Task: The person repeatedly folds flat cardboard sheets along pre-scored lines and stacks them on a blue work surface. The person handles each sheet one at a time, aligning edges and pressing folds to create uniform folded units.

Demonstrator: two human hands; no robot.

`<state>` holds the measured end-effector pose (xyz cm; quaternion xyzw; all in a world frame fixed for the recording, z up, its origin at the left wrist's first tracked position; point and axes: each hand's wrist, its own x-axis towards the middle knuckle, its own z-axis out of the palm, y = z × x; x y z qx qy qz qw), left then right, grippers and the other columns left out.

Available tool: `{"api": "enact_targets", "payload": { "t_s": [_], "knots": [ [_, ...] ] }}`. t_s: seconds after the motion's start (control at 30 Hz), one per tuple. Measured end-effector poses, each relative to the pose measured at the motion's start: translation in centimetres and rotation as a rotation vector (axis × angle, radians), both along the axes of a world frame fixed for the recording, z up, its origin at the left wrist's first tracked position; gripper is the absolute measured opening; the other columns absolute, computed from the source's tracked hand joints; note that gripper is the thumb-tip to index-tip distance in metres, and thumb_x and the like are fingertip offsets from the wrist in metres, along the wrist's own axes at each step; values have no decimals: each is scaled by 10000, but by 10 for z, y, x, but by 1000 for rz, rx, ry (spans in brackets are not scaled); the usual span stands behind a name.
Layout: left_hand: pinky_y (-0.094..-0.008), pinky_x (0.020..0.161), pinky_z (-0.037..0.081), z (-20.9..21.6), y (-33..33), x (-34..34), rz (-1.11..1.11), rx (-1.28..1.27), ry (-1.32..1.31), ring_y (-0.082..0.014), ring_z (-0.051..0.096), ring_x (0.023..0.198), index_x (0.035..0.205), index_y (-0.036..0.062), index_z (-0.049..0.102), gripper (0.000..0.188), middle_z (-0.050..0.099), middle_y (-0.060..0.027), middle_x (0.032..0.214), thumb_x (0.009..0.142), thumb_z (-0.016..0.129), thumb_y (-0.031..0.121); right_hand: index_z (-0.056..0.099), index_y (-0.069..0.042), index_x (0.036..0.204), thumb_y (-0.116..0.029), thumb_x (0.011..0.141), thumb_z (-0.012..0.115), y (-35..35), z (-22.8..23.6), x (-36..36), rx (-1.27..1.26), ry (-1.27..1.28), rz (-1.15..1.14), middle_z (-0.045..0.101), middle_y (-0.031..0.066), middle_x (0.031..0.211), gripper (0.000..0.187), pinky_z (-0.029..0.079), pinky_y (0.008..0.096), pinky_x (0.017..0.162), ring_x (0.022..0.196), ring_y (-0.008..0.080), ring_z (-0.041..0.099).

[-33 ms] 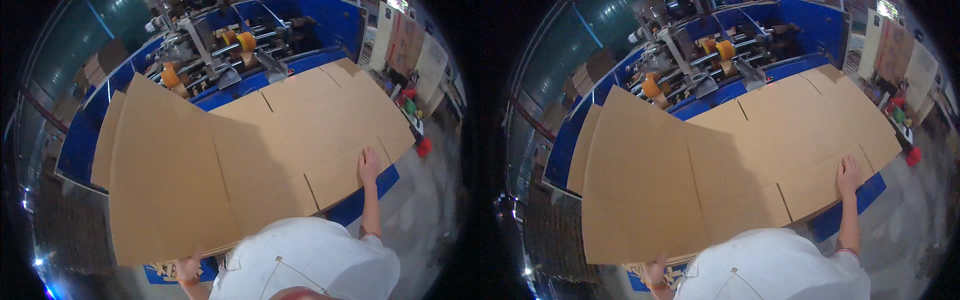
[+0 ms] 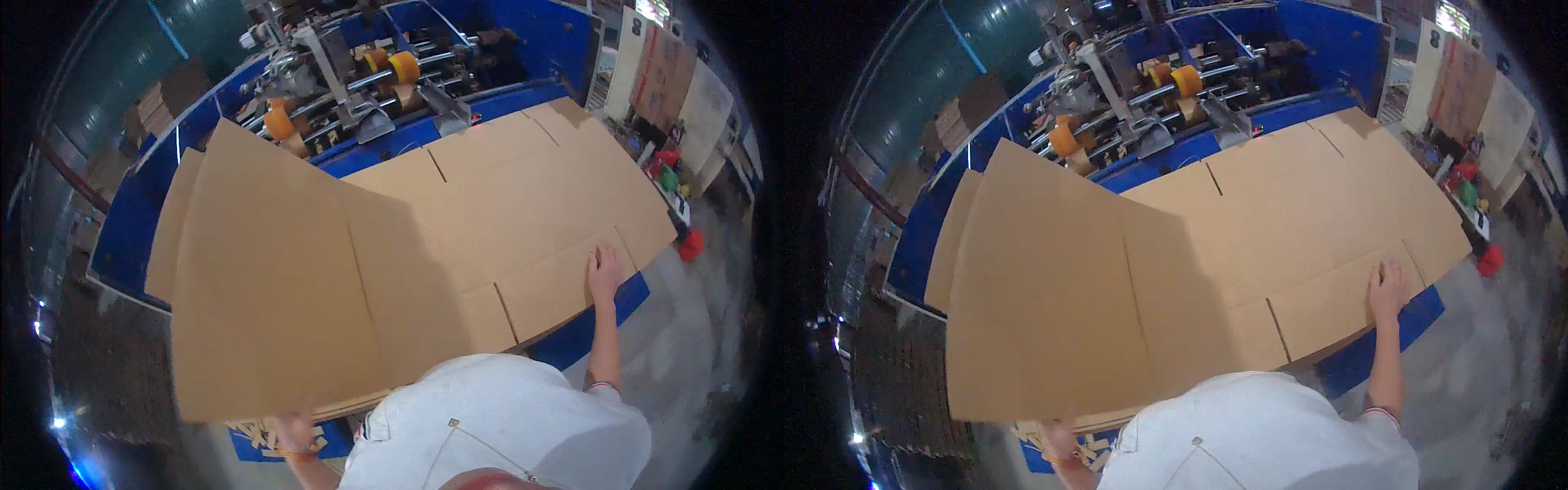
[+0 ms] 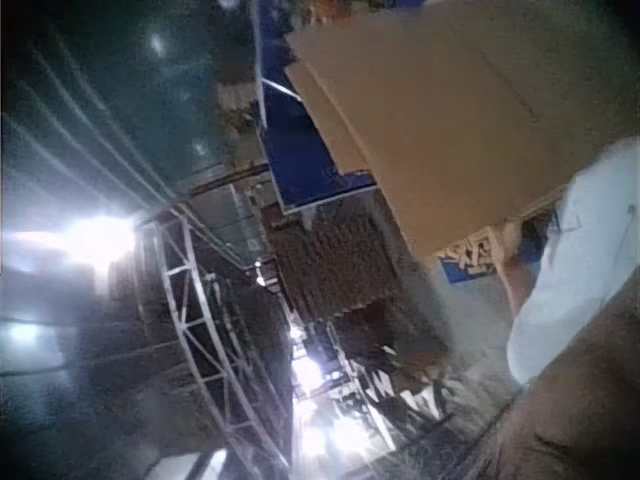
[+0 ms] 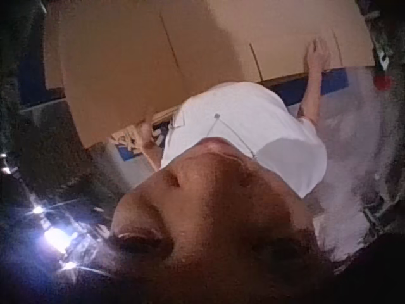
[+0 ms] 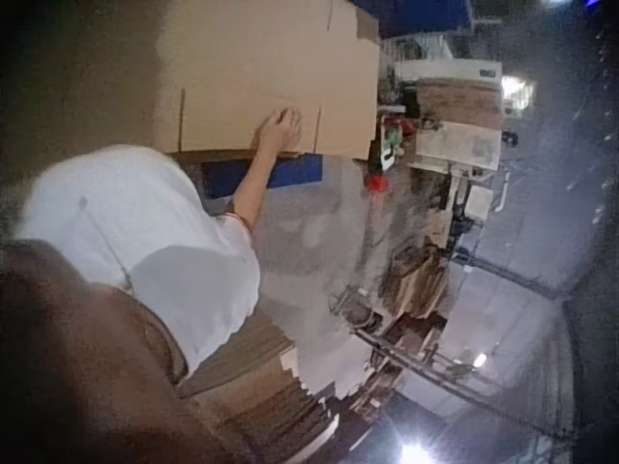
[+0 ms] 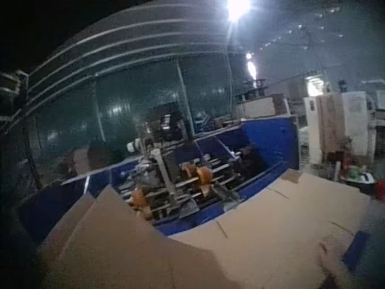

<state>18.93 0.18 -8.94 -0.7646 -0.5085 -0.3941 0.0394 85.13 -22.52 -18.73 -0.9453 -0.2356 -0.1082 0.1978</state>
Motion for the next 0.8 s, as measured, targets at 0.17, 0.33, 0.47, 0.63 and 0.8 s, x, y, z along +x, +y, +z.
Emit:
{"api": "enact_targets", "payload": {
  "t_s": [0.17, 0.33, 0.47, 0.63, 0.8],
  "knots": [
    [-379, 977, 405, 50, 55, -22, -86, -382, -569, -282, 526, 1127, 1325, -21, 463, 536, 538, -153, 1282, 838, 665, 73, 536, 52, 1267, -362, 895, 594, -103, -68, 127, 560, 140, -569, 548, 196, 1321, 560, 431, 447, 1004, 1227, 344, 511],
    [-302, 866, 453, 89, 103, -35, -224, -282, -733, -156, 570, 1003, 1232, -12, 536, 383, 597, -93, 1180, 871, 656, 36, 536, 25, 1279, -255, 988, 500, -157, -71, 142, 1712, 803, -287, 588, 148, 1281, 405, 506, 391, 938, 1144, 292, 587],
    [-283, 815, 465, 44, 117, -47, -68, -189, -594, -136, 589, 923, 1132, -33, 594, 269, 652, -80, 1053, 898, 672, 75, 490, 47, 1292, -159, 1006, 474, -79, -38, 59, 1661, 447, -232, 605, 164, 1265, 353, 510, 389, 955, 1142, 271, 599],
    [-271, 767, 471, 19, 110, -16, -37, -225, -641, -120, 591, 870, 1018, -34, 656, 180, 678, -71, 985, 904, 683, 103, 480, 69, 1277, -131, 1008, 467, -15, 75, -28, 1500, 100, -146, 605, 192, 1266, 335, 521, 387, 937, 1125, 276, 613],
    [-264, 711, 446, 16, 105, 11, -23, -215, -637, -96, 554, 779, 975, -5, 673, 147, 663, -30, 894, 900, 694, 120, 586, 52, 1179, -51, 968, 500, 49, 125, -89, 1148, -215, 164, 663, 159, 1192, 250, 532, 361, 896, 1045, 257, 661]
  ]
}}
